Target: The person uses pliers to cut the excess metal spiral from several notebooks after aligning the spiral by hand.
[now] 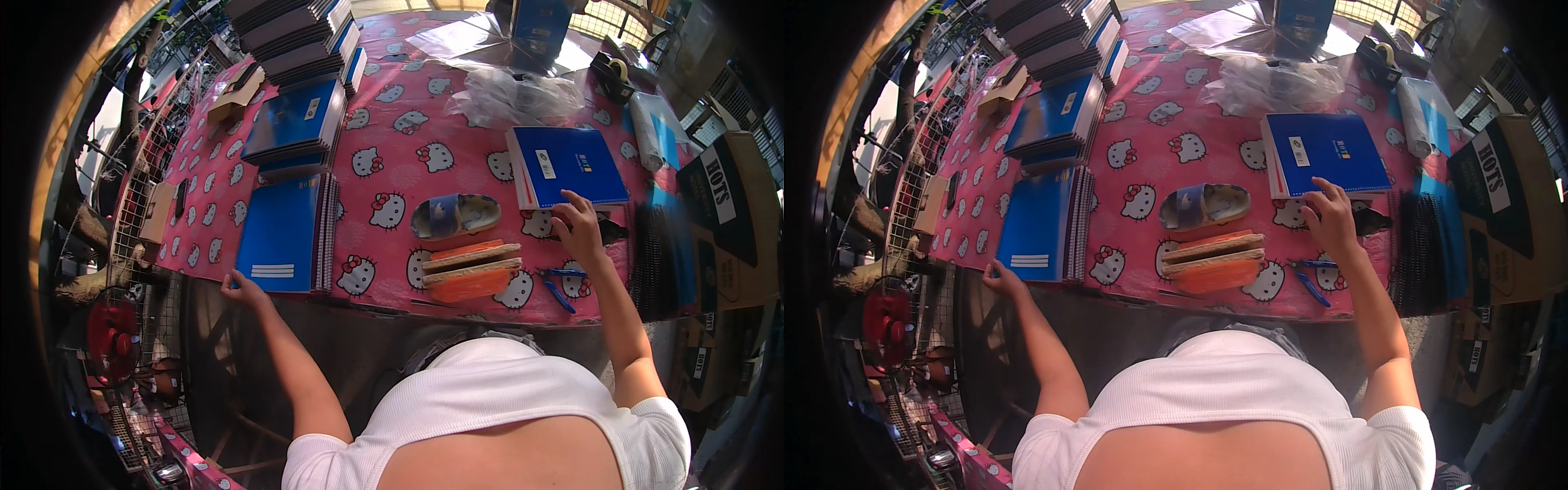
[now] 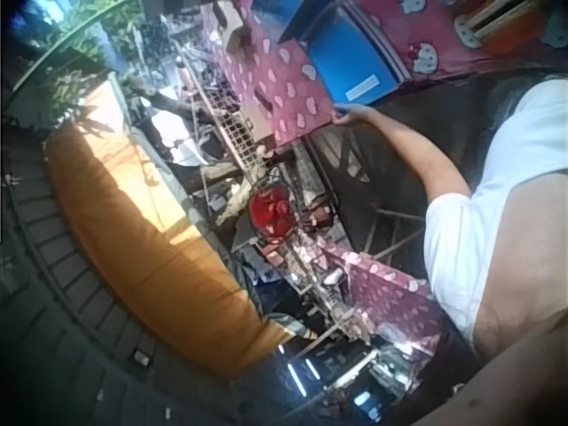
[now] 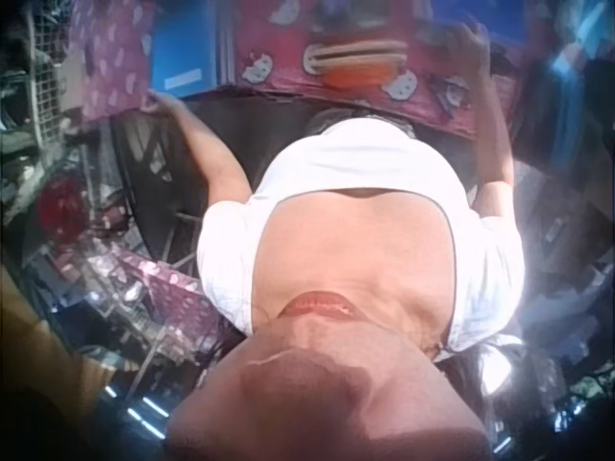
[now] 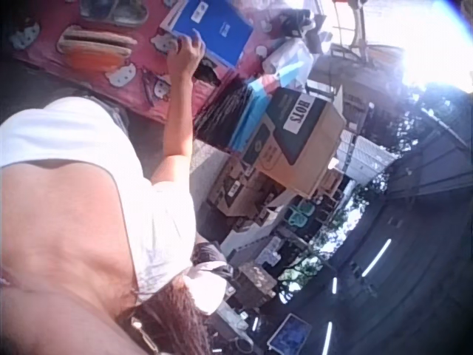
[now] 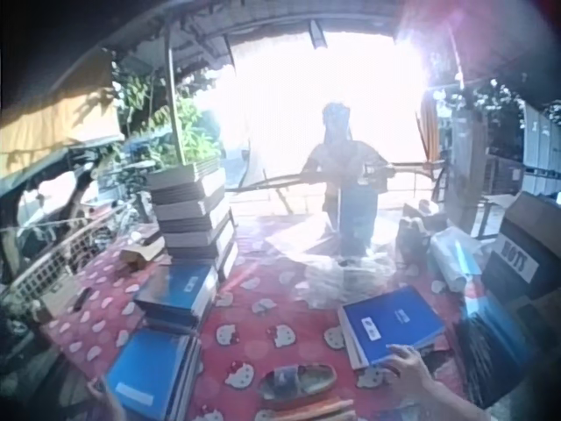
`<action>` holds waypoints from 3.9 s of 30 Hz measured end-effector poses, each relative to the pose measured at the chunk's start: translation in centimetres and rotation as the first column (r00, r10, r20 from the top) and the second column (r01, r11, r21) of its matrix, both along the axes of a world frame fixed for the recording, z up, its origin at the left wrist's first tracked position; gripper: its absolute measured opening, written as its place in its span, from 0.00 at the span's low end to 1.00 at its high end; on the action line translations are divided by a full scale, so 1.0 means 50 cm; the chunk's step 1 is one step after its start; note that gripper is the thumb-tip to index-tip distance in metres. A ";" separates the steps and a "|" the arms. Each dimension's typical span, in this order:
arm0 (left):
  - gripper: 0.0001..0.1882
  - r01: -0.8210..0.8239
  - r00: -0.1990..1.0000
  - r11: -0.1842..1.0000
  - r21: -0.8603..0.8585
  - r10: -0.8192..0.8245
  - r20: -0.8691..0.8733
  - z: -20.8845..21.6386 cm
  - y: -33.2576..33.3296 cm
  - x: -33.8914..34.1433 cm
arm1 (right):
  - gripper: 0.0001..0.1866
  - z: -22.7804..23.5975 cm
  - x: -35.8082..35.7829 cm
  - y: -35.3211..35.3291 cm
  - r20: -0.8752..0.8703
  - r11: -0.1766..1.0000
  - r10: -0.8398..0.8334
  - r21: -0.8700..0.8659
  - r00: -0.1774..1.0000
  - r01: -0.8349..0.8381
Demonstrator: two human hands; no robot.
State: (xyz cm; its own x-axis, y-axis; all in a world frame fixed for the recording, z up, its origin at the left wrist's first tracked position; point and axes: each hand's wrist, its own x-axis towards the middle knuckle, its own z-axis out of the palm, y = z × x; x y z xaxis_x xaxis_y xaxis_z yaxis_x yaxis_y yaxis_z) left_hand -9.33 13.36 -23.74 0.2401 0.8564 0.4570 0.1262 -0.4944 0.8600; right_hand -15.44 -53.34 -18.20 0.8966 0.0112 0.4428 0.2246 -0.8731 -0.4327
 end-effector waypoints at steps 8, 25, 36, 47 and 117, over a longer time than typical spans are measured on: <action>0.11 0.235 0.972 0.972 -0.006 -0.235 0.024 -0.044 0.029 0.008 | 0.21 0.021 0.119 -0.006 -0.317 0.867 0.308 -0.294 0.897 -0.402; 0.16 0.958 0.288 0.217 0.190 -0.752 -0.593 0.153 -0.730 -0.169 | 0.18 0.059 0.151 -0.037 -0.413 0.857 0.364 -0.203 0.835 -0.474; 0.10 0.934 0.204 0.023 0.356 -0.854 -0.478 0.129 -0.715 -0.095 | 0.18 0.045 0.148 -0.032 -0.418 0.823 0.381 -0.253 0.824 -0.509; 0.19 0.992 0.117 0.122 0.019 -0.887 -0.446 0.171 -0.744 -0.118 | 0.21 0.065 0.171 -0.061 -0.374 0.792 0.465 -0.229 0.803 -0.565; 0.19 0.888 0.388 0.247 -0.387 -0.854 0.346 0.167 -0.630 -0.072 | 0.20 -0.028 -0.101 0.164 -0.054 0.265 0.343 0.963 0.938 -0.041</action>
